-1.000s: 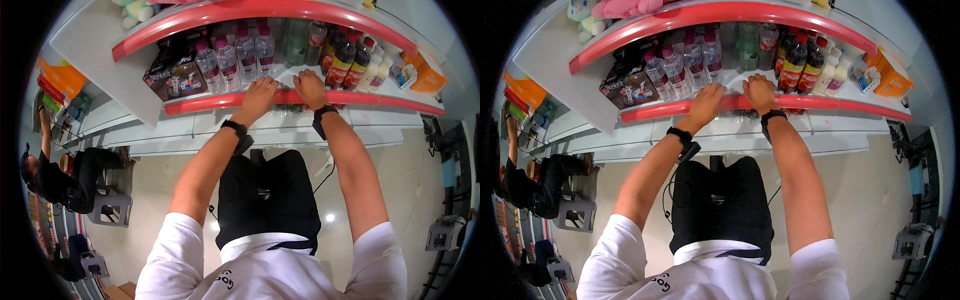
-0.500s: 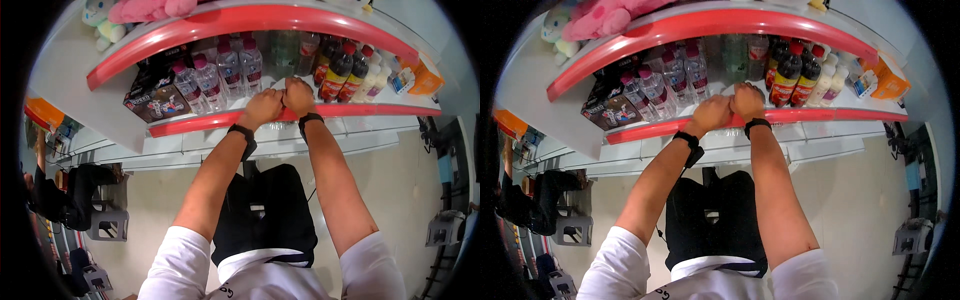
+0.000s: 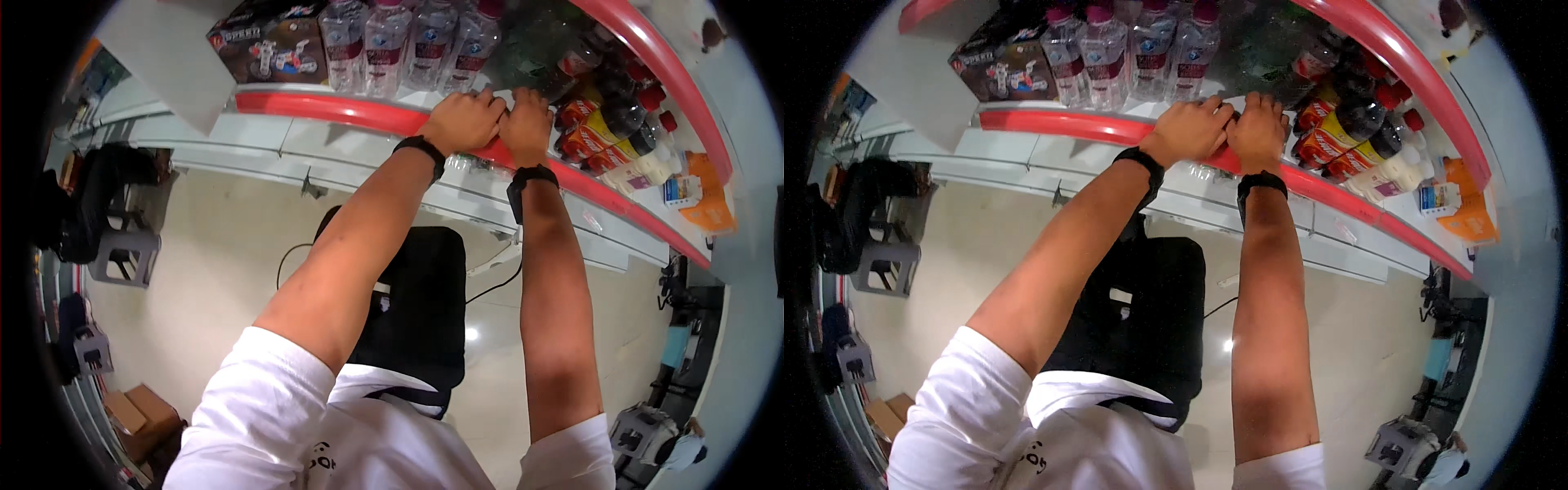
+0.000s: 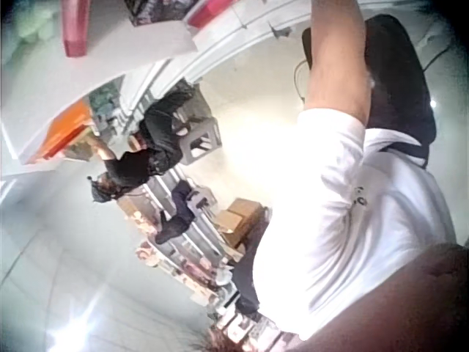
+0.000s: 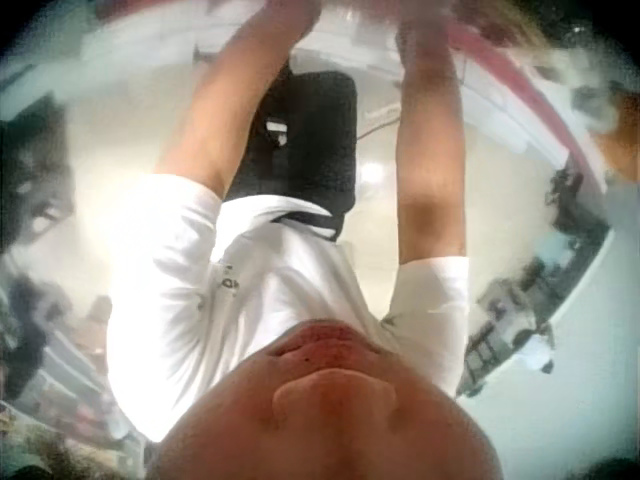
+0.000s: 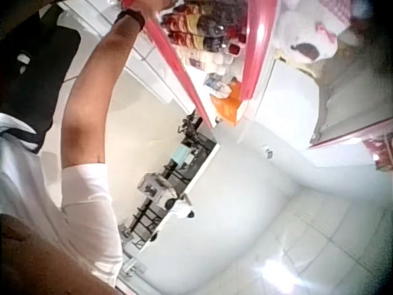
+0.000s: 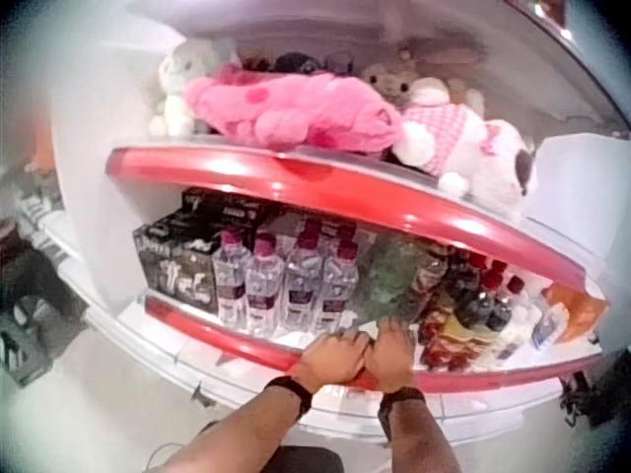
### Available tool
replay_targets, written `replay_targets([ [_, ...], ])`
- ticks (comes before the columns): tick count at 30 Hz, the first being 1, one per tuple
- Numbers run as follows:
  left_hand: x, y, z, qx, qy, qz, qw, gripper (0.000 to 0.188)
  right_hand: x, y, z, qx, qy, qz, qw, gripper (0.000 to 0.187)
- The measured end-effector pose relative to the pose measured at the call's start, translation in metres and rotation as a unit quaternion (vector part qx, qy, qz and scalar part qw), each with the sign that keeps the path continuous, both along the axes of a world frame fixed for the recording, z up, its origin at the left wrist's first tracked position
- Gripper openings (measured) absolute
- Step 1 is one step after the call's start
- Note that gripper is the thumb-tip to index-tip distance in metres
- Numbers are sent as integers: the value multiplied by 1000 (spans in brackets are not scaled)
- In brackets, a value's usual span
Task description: Arrange and organize various products on a retail shelf.
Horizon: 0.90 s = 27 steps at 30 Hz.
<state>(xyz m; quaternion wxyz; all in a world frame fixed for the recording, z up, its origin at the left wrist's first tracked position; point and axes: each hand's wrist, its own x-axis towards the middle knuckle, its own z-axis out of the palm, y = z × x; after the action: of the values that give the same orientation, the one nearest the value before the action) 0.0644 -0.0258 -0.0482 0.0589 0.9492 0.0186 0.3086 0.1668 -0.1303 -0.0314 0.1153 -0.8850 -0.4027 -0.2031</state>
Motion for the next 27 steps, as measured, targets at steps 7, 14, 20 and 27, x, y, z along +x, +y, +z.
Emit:
replay_targets([
  [7, 2, -5, 0, -18, 48, 26, 998, 27, 8, -2, -6, 32, 4, 2, 999, 40],
  [14, -1, 2, 1, -20, 16, 6, 1000, 28, 4, -1, -4, 34, 7, 19, 999, 46],
  [20, -4, -6, 4, -25, 13, 9, 1000, 28, 4, -5, -3, -1, 13, -13, 1000, 51],
  [27, -6, -6, 6, -20, 15, 18, 1000, 28, 2, -3, -1, 2, 27, -11, 1000, 50],
])
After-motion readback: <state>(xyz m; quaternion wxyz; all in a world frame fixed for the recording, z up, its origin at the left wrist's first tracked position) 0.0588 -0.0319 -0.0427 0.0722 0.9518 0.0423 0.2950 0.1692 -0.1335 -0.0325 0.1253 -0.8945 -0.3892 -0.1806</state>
